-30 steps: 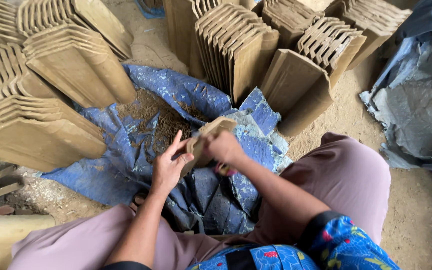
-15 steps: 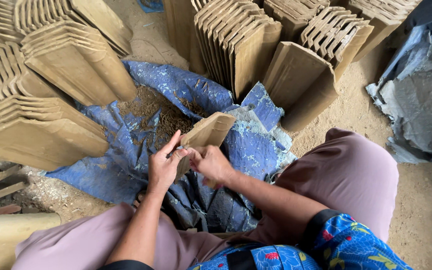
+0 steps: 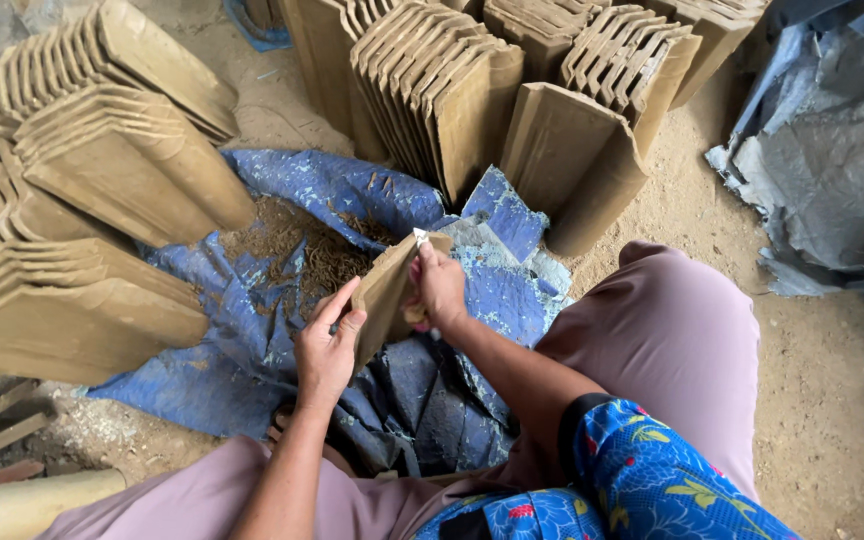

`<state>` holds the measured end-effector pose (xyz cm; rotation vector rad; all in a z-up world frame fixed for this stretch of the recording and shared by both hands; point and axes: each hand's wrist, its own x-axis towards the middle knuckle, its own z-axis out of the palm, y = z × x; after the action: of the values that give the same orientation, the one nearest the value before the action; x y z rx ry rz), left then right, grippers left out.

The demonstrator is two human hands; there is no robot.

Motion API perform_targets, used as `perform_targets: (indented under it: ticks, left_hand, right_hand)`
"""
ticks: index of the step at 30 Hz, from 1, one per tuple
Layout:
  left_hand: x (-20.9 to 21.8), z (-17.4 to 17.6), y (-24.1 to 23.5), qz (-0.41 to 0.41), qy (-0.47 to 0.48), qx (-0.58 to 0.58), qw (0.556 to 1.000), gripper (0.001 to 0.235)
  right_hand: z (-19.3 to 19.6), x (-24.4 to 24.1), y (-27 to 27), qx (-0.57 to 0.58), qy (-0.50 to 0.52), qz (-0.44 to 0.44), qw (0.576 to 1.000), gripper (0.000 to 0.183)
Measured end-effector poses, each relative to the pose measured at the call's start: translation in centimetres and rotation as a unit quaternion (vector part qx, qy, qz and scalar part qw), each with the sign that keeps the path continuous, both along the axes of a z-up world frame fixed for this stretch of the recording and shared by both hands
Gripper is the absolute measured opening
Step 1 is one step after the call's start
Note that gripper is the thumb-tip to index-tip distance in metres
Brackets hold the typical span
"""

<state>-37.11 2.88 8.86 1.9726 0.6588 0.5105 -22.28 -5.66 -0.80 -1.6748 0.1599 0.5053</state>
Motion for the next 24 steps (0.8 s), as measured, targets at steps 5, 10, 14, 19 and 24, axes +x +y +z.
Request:
perform_targets:
  ticks: [5,10,14,19,24]
  left_hand:
    - [0.5,-0.1,0.5,0.004,0.01,0.008,1.0,0.037]
    - [0.7,-0.3,1.4,0.024,0.0,-0.015,1.0,0.036]
    - [0.0,-0.2,2.3,0.031,-0.022,-0.049,0.998,0.035]
    - [-0.4,0.4,2.4,0.045,-0.013,-0.062,0.997,0.036]
    - [-0.1,0.2,3.0,0.06,-0.019,-0.121,0.991,0.036]
  right_hand:
    - [-1.8,-1.8,2.1,0.08,0.036,0.02,0.996,0.04]
    - [0.2,-6.3,2.8,0.122,0.017,0.146,0.982,0.044]
    - [-3.4,-6.3,4.2,0.085,0.042,0.266,0.959,0.044]
    - [11.6,-5.6,0.4,-0.153,-0.11,0.383,0.904,0.043]
    - [4.5,1.8,-1.1,-0.344,-0.332,0.243,0.844,0.025]
